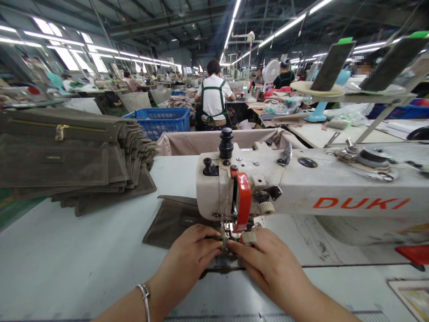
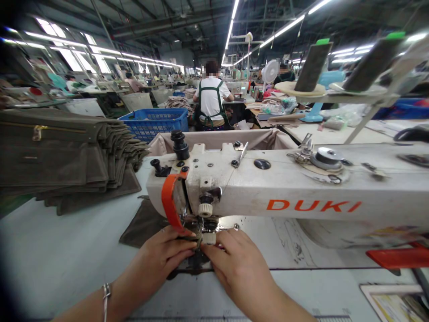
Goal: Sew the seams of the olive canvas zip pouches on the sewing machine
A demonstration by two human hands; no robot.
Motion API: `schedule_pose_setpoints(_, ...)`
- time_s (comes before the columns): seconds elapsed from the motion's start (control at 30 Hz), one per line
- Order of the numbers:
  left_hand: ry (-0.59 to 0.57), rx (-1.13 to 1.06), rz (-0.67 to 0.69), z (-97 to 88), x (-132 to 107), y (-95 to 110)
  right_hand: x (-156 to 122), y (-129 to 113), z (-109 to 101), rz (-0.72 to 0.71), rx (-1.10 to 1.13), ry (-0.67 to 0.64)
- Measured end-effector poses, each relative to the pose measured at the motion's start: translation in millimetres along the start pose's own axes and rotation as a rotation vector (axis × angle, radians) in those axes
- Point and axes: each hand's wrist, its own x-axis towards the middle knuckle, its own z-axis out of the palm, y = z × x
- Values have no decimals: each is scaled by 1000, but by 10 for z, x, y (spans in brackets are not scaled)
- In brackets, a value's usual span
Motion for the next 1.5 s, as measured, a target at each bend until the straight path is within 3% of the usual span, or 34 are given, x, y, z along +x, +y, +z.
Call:
schedule_pose_setpoints(0.57, 82, -13, -20, -38, 22, 21, 45, -7, -13, 16, 47, 33)
schedule_pose_setpoints(1.0, 14, -77, -53, 19, -29, -29, 38, 7, 52, 34, 64, -18)
schedule_pose_setpoints(1.27, 44, -45, 2, 17, -11, -59, 77, 125, -17, 64, 365, -56)
schedule_pose_setpoints(1.4, 31, 55, 110, -36, -28, 27, 40, 98, -75, 47, 227, -125)
schedule_pose_setpoints(1.5, 36, 77, 82, -73, -38, 120, -21, 31, -97, 117, 113, -177)
